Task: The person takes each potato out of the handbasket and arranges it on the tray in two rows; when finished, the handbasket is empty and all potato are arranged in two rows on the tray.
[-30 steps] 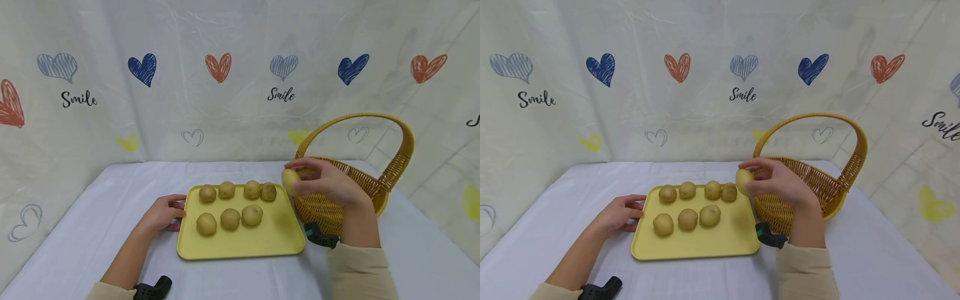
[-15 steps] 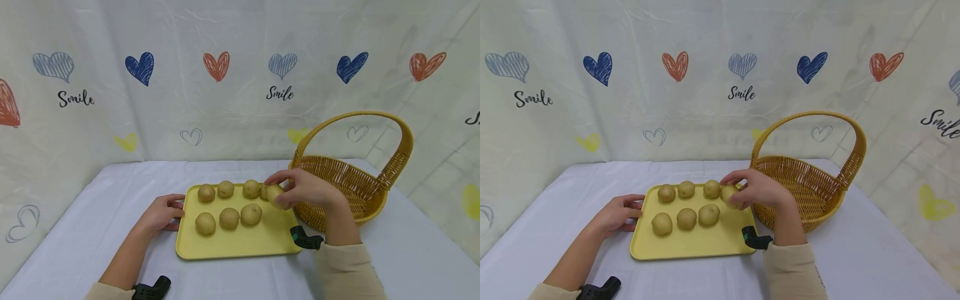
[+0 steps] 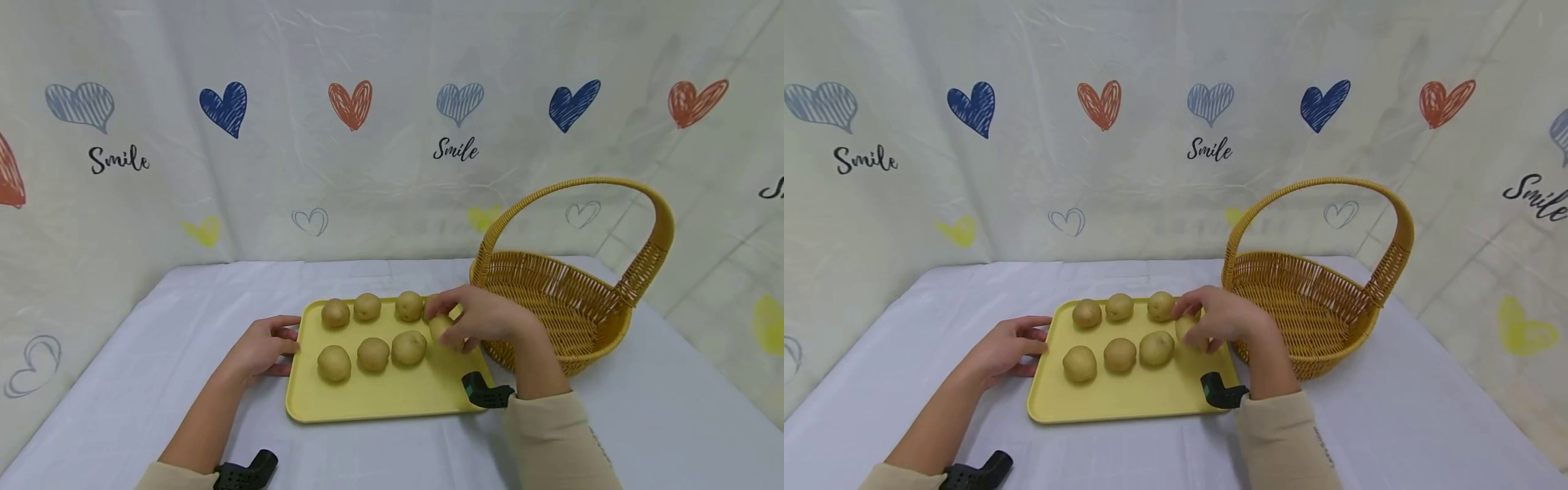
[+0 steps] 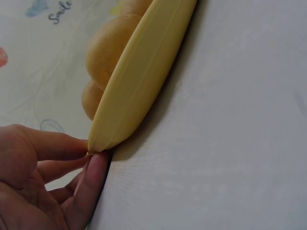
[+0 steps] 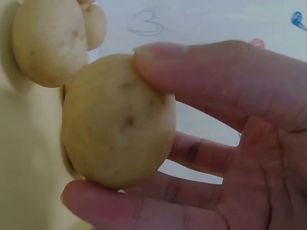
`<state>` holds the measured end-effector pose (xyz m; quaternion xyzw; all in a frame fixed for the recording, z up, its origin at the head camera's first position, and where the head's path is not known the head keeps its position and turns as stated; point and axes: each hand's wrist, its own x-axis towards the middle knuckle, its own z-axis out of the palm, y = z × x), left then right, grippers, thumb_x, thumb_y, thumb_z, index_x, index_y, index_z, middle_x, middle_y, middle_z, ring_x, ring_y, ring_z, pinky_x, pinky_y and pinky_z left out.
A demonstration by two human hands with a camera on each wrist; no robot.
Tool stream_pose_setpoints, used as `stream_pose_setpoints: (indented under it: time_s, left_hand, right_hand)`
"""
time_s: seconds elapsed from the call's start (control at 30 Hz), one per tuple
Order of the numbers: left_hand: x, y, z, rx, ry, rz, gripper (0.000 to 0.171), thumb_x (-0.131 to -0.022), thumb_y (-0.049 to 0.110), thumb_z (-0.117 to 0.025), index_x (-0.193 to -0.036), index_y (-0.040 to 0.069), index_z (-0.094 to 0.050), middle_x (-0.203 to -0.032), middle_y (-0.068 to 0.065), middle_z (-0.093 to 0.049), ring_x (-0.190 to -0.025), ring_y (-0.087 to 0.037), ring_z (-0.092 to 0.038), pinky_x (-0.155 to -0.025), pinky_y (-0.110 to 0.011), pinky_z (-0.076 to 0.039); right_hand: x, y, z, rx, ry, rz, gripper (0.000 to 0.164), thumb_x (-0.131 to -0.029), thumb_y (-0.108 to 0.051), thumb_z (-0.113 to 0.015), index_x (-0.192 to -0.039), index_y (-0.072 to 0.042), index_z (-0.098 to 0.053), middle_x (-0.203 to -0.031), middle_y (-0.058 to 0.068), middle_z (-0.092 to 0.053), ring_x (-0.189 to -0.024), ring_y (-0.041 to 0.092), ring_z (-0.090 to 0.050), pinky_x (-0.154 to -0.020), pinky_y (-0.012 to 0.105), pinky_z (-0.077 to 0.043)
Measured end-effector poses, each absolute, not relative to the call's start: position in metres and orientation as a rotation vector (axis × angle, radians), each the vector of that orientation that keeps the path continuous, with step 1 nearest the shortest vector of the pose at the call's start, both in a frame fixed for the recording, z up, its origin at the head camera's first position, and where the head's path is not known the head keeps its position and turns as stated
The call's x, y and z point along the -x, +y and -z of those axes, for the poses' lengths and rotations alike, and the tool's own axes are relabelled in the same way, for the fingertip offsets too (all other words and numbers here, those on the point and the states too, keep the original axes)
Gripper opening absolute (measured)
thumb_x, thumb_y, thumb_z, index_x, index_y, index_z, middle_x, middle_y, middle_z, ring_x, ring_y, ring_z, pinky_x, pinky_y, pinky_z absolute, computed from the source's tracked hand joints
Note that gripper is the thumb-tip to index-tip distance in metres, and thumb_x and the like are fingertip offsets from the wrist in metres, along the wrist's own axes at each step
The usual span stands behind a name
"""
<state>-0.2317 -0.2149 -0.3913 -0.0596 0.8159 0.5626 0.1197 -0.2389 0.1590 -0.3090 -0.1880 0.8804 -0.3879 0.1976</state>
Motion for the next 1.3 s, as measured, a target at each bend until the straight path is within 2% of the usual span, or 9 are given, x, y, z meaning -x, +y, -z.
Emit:
stream_pose_setpoints:
  time_s: [0.33, 0.53, 0.87, 1.3]
  left_hand:
    - [0.231, -0.215, 0.39, 0.166, 2.388, -1.643, 0.061, -0.095, 0.001, -0.064, -0.153, 0.005, -0.046, -0.122, -0.016, -0.054, -0.092, -0.02, -0.063, -0.07, -0.036, -0.064]
    - [0.232, -0.215, 0.391, 0.17, 2.386, -1.652, 0.062, -0.095, 0.0, -0.065, -0.153, 0.005, -0.047, -0.122, -0.016, -0.055, -0.091, -0.021, -0.063, -0.07, -0.036, -0.064]
    - [0.231, -0.216, 0.391, 0.147, 2.377, -1.664, 0.061, -0.096, 0.001, -0.063, -0.154, 0.004, -0.045, -0.122, -0.016, -0.053, -0.096, -0.021, -0.064, -0.07, -0.036, -0.064]
    - [0.231, -0.214, 0.392, 0.157, 2.385, -1.655, 0.06, -0.096, 0.002, -0.063, -0.153, 0.005, -0.046, -0.123, -0.016, -0.053, -0.097, -0.022, -0.064, -0.071, -0.036, -0.064]
  right_hand:
    - [0.241, 0.151, 0.317, 0.44, 2.517, 0.948, 0.042, -0.076, 0.001, -0.074, -0.116, -0.01, -0.068, -0.127, 0.016, -0.056, -0.078, 0.023, -0.064, -0.064, 0.038, -0.061]
    - [0.241, 0.147, 0.323, 0.403, 2.551, 0.912, 0.043, -0.074, 0.003, -0.071, -0.115, -0.009, -0.068, -0.126, 0.017, -0.056, -0.071, 0.023, -0.064, -0.064, 0.04, -0.062]
    - [0.239, 0.14, 0.326, 0.33, 2.585, 0.856, 0.045, -0.073, 0.006, -0.071, -0.115, -0.01, -0.068, -0.11, 0.014, -0.054, -0.068, 0.019, -0.058, -0.057, 0.034, -0.057]
    - [0.239, 0.136, 0.328, 0.321, 2.632, 0.78, 0.043, -0.073, 0.008, -0.068, -0.111, -0.012, -0.07, -0.097, 0.011, -0.052, -0.061, 0.017, -0.05, -0.052, 0.031, -0.053]
